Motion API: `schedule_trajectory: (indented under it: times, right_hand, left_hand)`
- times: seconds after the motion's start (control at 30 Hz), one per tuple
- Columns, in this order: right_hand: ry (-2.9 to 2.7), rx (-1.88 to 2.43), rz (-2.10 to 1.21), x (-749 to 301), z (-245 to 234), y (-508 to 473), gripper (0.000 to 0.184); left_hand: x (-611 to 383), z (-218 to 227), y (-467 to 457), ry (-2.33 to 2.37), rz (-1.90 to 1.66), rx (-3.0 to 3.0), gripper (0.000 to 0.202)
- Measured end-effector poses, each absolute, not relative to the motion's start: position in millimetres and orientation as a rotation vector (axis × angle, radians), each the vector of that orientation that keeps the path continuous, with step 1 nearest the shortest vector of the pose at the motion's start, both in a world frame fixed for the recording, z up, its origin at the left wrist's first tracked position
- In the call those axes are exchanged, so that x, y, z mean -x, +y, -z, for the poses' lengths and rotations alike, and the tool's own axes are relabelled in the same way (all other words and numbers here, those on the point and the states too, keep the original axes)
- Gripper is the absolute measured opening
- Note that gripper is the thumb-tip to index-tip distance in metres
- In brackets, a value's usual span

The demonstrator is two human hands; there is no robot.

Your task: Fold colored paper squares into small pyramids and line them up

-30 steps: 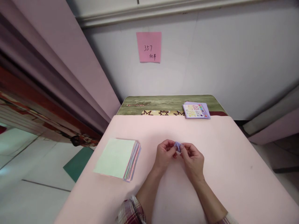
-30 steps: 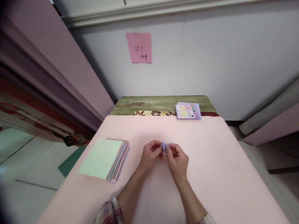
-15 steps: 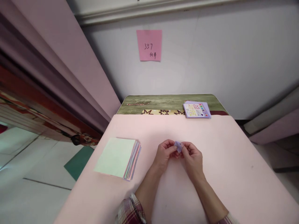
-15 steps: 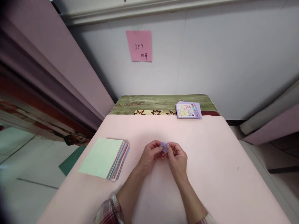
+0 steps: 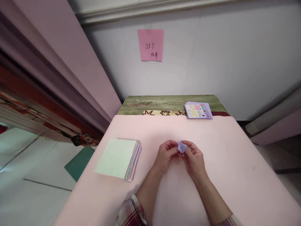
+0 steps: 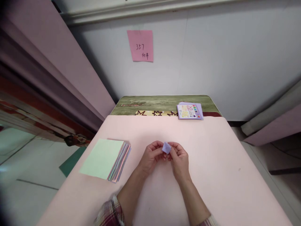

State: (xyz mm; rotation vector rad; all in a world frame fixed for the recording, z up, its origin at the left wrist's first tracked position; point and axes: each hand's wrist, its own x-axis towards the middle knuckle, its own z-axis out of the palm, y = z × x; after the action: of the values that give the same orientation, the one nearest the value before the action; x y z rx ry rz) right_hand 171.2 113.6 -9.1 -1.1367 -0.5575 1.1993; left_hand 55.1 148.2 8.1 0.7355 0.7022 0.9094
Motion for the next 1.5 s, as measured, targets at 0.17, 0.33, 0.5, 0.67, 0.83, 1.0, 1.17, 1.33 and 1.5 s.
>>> schedule_trajectory:
  times: [0.17, 0.33, 0.5, 0.67, 0.83, 1.0, 1.17, 1.33, 1.5]
  right_hand:
    - [-0.426, 1.028, -1.403, -173.5, 9.1, 116.0, 0.031]
    - [-0.339, 1.017, -1.625, -176.1, 2.1, 114.6, 0.033]
    - [-0.385, 1.07, -1.529, -173.3, 5.1, 113.9, 0.03]
    - [-0.604, 1.219, -1.134, -170.4, 6.7, 110.8, 0.026]
    - [-0.793, 1.336, -0.957, -170.3, 6.2, 108.0, 0.026]
    - [-0.833, 1.396, -0.882, -171.4, 9.2, 109.6, 0.027]
    - [-0.794, 1.409, -0.882, -171.8, 5.3, 109.4, 0.027]
    - [-0.772, 1.415, -0.883, -171.2, 3.4, 108.5, 0.027]
    - [-0.771, 1.385, -0.872, -171.1, 6.1, 108.8, 0.026]
  left_hand:
    - [-54.3, -10.3, 148.9, 0.775, -1.054, -0.849, 0.028]
    - [-52.8, -13.8, 148.4, 0.721, -1.0, -0.928, 0.026]
    - [-53.1, -7.8, 150.0, 0.774, -1.071, -0.825, 0.021]
    - [-54.5, -2.2, 152.6, 0.899, -1.124, -0.695, 0.026]
    - [-55.6, -1.7, 151.9, 0.917, -1.098, -0.729, 0.028]
    - [-56.0, 0.5, 150.4, 0.893, -1.066, -0.832, 0.026]
    - [-57.1, 0.1, 149.9, 0.887, -1.043, -0.849, 0.024]
    - [-57.6, 0.1, 149.7, 0.894, -1.026, -0.848, 0.024]
    - [-57.0, -0.3, 149.8, 0.874, -1.052, -0.879, 0.024]
